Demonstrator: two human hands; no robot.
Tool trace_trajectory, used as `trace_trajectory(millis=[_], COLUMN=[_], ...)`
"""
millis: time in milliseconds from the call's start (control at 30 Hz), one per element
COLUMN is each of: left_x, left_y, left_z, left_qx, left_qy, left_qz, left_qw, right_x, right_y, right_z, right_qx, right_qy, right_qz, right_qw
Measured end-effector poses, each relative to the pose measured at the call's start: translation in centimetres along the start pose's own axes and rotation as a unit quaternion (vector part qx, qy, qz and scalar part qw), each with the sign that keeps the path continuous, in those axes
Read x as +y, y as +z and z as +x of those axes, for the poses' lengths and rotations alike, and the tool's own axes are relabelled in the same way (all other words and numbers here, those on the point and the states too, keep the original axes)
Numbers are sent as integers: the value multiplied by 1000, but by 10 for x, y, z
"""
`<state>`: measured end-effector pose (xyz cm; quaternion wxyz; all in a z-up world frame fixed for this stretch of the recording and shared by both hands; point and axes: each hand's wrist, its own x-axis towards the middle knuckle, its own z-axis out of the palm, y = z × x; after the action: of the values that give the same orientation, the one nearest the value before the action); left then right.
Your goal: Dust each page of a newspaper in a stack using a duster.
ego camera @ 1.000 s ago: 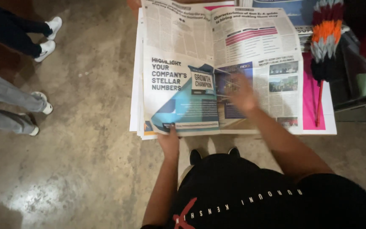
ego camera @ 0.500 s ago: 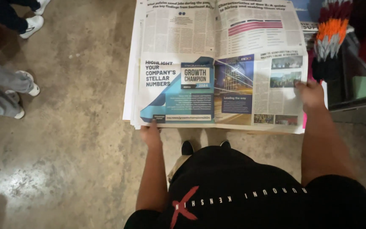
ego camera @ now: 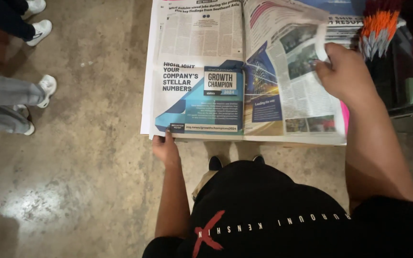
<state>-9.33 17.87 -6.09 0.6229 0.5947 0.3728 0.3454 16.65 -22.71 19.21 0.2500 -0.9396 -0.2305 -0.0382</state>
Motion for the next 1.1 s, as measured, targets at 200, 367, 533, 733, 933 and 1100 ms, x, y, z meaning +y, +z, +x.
trace_trajectory(millis=[200, 367, 533, 733, 933, 1100], left_x=[80, 71, 67, 21, 15, 19], left_y=[47, 124, 137, 126, 132, 133], left_z=[-45, -83, -103, -98, -105, -104], left_qx=[11, -412, -534, -438, -426, -451], left_qy=[202, 334, 274, 413, 401, 374], left_qz=[418, 496, 552, 547, 563, 557], left_qw=[886, 687, 580, 582, 584, 588], right_x=[-29, -39, -24, 47, 176, 298], right_y=[3, 16, 4, -5, 43, 99], right_z=[13, 21, 17, -4, -17, -34], right_qx=[-1, 25, 60, 8, 41, 337], right_qy=[39, 28, 32, 112, 211, 62], right_qz=[115, 145, 75, 48, 298, -57], right_qw=[993, 989, 995, 993, 930, 938])
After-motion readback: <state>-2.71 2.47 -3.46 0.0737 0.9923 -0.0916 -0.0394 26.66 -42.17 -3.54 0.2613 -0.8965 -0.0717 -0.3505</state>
